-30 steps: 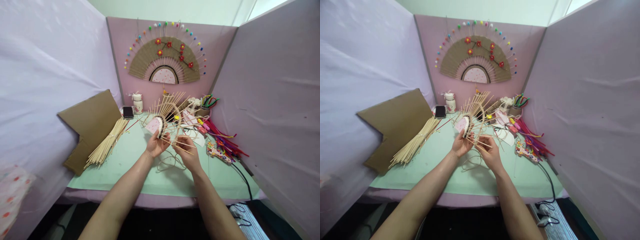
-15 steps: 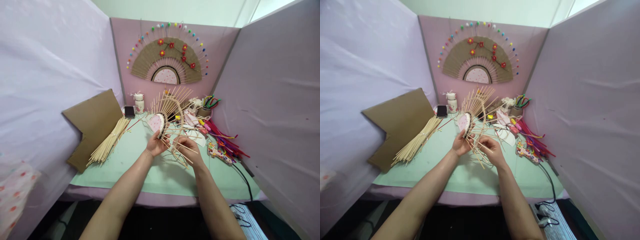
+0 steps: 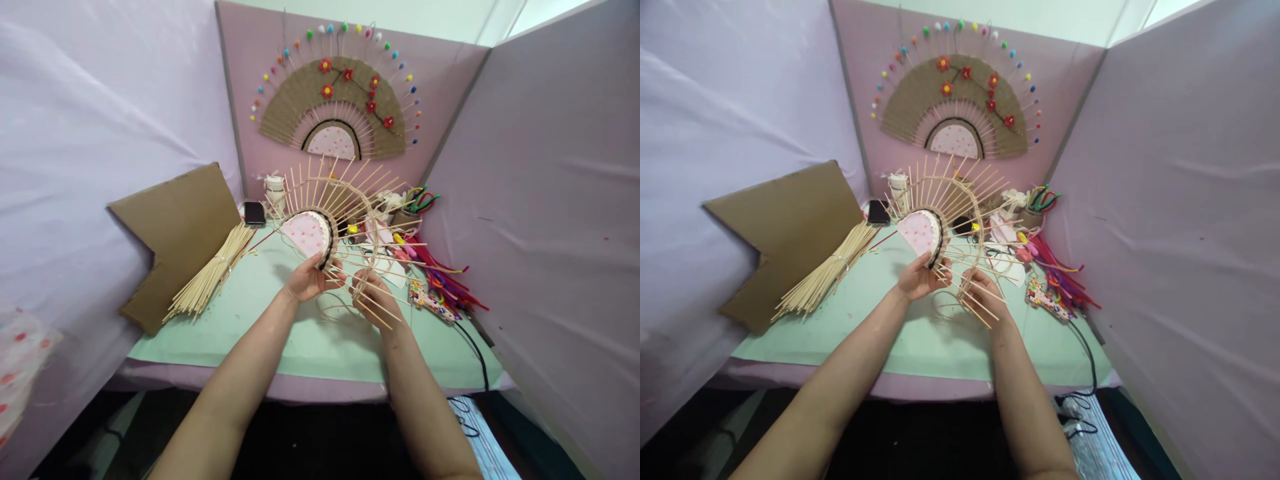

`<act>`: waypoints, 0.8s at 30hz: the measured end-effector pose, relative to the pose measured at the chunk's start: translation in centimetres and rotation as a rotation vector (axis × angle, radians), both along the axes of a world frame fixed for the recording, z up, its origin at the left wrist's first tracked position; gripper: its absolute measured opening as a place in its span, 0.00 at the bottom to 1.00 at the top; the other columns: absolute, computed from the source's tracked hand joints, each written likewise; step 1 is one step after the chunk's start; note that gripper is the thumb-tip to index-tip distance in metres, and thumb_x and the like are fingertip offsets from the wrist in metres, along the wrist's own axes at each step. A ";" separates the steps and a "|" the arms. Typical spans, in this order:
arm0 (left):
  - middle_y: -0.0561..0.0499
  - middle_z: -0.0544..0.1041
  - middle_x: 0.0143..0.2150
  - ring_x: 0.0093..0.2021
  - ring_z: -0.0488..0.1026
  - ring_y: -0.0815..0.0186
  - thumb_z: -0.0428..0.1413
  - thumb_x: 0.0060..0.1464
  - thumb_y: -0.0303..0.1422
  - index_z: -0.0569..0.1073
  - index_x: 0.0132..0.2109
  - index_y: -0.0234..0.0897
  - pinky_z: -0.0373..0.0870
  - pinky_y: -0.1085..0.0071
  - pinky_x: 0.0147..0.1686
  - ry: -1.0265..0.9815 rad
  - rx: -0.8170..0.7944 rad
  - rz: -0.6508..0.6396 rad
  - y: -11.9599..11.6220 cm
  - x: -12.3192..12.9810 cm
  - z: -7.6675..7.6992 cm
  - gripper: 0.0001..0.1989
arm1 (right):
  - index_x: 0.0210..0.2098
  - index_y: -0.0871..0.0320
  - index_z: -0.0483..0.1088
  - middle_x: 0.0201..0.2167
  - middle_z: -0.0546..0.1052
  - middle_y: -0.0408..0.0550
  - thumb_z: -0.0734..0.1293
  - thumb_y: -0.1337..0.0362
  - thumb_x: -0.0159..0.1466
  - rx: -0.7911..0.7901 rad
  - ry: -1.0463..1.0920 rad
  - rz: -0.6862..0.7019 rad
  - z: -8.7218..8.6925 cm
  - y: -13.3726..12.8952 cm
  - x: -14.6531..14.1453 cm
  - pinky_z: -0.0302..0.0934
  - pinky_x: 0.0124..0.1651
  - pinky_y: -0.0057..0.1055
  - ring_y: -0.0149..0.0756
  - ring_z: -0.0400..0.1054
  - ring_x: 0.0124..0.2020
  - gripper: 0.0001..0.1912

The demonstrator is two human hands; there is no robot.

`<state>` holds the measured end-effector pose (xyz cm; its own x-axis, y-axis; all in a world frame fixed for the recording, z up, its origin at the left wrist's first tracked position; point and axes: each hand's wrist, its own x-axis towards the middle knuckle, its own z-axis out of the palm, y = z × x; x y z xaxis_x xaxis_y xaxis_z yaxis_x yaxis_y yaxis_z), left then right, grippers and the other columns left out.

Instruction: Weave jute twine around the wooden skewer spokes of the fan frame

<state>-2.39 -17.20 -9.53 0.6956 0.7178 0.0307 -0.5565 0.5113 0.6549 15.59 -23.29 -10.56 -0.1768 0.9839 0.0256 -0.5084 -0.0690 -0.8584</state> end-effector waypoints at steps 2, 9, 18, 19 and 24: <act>0.44 0.78 0.33 0.31 0.79 0.62 0.44 0.65 0.36 0.76 0.38 0.29 0.76 0.66 0.36 -0.001 0.003 0.006 0.0 0.1 0.0 0.19 | 0.30 0.57 0.67 0.17 0.59 0.32 0.74 0.65 0.49 -0.016 0.066 0.051 0.2 0.0 0.1 0.46 0.17 0.15 0.19 0.48 0.15 0.13; 0.45 0.79 0.32 0.29 0.79 0.66 0.49 0.63 0.32 0.75 0.37 0.28 0.76 0.72 0.33 0.027 -0.075 0.121 0.2 0.5 -0.7 0.13 | 0.29 0.56 0.64 0.16 0.53 0.32 0.67 0.65 0.57 -0.091 0.393 0.145 2.4 -0.9 -1.4 0.42 0.15 0.15 0.22 0.40 0.15 0.05; 0.45 0.78 0.29 0.27 0.77 0.70 0.47 0.62 0.22 0.73 0.37 0.26 0.75 0.76 0.32 -0.001 -0.211 0.213 1.5 1.4 -2.2 0.10 | 0.24 0.57 0.62 0.12 0.52 0.32 0.65 0.67 0.51 0.003 0.028 0.022 5.3 -0.2 -4.4 0.35 0.16 0.19 0.21 0.37 0.14 0.05; 0.46 0.78 0.28 0.25 0.76 0.70 0.46 0.62 0.21 0.73 0.36 0.26 0.75 0.77 0.30 0.010 -0.228 0.201 1.5 1.5 -2.2 0.11 | 0.24 0.57 0.63 0.12 0.52 0.31 0.65 0.67 0.51 0.021 -0.028 0.003 5.3 -0.2 -4.6 0.35 0.16 0.20 0.21 0.38 0.14 0.04; 0.48 0.75 0.22 0.21 0.74 0.67 0.46 0.64 0.28 0.72 0.32 0.28 0.73 0.73 0.24 0.047 -0.258 0.118 1.8 1.0 -2.2 0.15 | 0.25 0.57 0.65 0.12 0.56 0.33 0.62 0.65 0.54 0.112 -0.327 -0.008 4.5 -0.3 -5.8 0.38 0.18 0.22 0.21 0.43 0.14 0.03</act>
<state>-1.37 -15.45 -11.76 0.6032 0.7738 -0.1936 -0.5941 0.5978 0.5383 9.81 -23.59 -6.02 -0.1862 0.9795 0.0769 -0.2049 0.0378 -0.9780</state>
